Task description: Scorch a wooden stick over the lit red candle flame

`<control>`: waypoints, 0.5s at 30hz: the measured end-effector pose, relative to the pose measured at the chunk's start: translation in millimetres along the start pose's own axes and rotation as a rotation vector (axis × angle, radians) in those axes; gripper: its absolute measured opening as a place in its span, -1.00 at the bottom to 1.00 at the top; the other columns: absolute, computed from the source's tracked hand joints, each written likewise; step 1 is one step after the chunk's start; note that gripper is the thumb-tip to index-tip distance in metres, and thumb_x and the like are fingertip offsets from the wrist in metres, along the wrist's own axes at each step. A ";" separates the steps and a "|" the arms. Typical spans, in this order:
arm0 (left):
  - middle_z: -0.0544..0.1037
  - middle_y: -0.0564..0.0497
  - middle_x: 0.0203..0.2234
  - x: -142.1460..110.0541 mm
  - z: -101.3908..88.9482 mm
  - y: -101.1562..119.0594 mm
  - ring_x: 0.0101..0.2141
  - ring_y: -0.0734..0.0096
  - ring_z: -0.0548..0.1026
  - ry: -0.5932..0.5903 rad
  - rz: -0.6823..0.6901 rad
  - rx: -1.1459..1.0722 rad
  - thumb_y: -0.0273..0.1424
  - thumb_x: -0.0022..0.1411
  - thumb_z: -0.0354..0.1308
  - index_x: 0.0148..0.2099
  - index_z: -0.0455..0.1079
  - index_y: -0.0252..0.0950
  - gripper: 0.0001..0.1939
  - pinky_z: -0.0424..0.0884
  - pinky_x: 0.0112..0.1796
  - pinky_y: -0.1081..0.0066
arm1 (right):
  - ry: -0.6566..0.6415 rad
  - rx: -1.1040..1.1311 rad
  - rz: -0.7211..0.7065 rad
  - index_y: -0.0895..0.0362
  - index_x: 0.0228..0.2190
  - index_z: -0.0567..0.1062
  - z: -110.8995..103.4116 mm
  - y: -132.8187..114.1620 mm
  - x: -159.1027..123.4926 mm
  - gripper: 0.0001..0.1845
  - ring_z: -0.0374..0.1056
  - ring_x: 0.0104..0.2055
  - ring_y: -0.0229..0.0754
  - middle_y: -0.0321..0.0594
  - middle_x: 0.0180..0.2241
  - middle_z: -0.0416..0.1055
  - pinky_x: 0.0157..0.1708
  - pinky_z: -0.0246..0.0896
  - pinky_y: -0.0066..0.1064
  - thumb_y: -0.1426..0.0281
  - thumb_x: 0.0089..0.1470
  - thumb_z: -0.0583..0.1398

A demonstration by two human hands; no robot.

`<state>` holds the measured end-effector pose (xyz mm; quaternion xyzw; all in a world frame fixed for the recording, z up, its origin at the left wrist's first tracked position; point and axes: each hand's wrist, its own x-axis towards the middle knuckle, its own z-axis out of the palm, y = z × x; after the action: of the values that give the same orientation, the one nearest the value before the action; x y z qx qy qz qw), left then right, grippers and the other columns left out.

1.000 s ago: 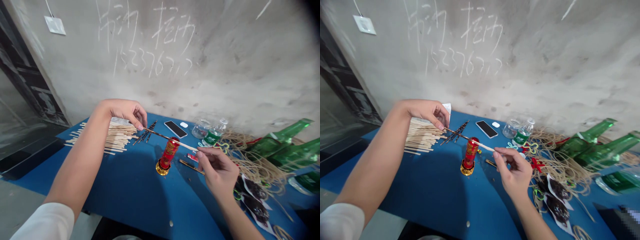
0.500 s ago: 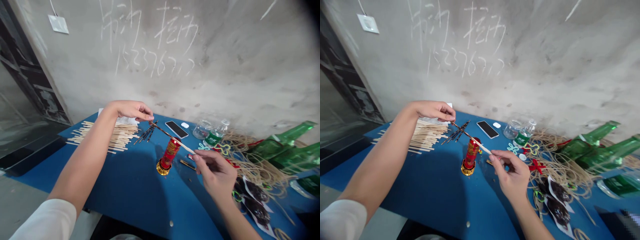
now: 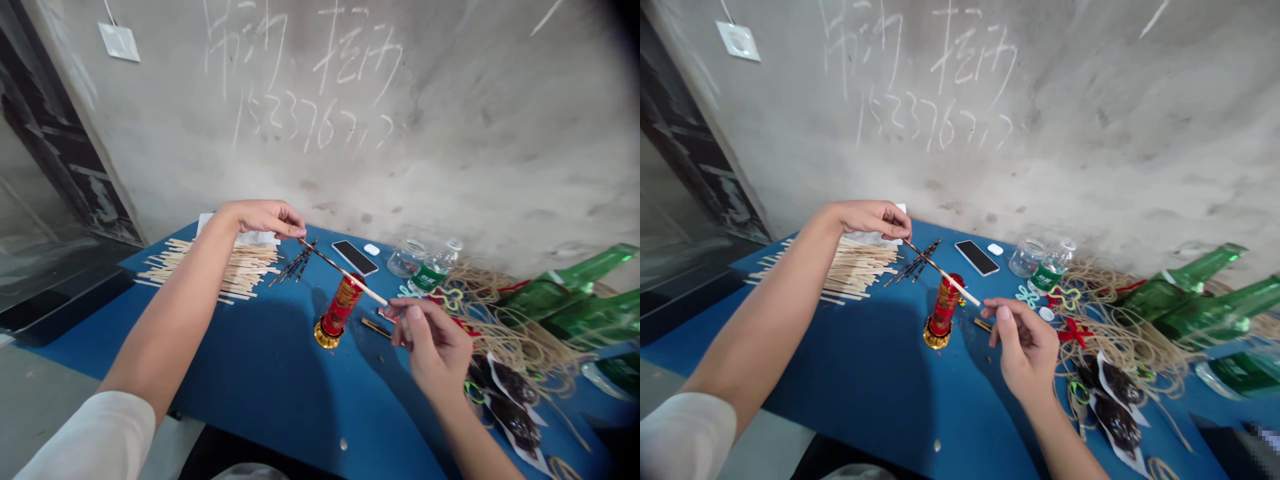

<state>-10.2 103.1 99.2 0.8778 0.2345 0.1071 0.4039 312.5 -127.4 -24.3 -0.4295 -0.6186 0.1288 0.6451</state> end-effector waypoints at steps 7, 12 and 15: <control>0.44 0.06 -0.53 -2.3 -1.3 -1.1 -0.47 0.41 0.34 0.044 -0.001 -0.007 -0.03 0.35 0.43 -0.16 0.72 -0.21 -0.66 0.26 -0.34 0.37 | -0.009 -0.002 -0.017 0.02 -0.13 0.76 -0.7 -0.4 0.0 -0.77 0.39 -0.62 -0.32 -0.27 -0.43 0.61 -0.62 0.34 -0.45 0.26 0.48 0.28; 0.42 0.05 -0.53 -2.9 -0.8 1.8 -0.45 0.38 0.34 0.054 -0.033 0.048 0.00 0.37 0.39 -0.16 0.72 -0.18 -0.65 0.25 -0.33 0.36 | -0.017 -0.022 -0.026 0.00 -0.14 0.76 1.2 -1.8 0.8 -0.82 0.43 -0.63 -0.31 -0.28 -0.42 0.65 -0.63 0.35 -0.46 0.30 0.45 0.31; 0.44 0.04 -0.52 -3.2 -0.5 3.3 -0.44 0.36 0.35 0.062 -0.028 0.064 0.02 0.36 0.38 -0.16 0.72 -0.18 -0.64 0.25 -0.33 0.36 | -0.010 -0.040 -0.039 0.01 -0.16 0.76 2.2 -2.4 1.0 -0.86 0.43 -0.64 -0.31 -0.26 -0.38 0.69 -0.63 0.37 -0.46 0.32 0.42 0.34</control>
<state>-12.1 99.9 102.0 0.8831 0.2626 0.1207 0.3695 309.8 -127.2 -22.2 -0.4298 -0.6324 0.1059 0.6357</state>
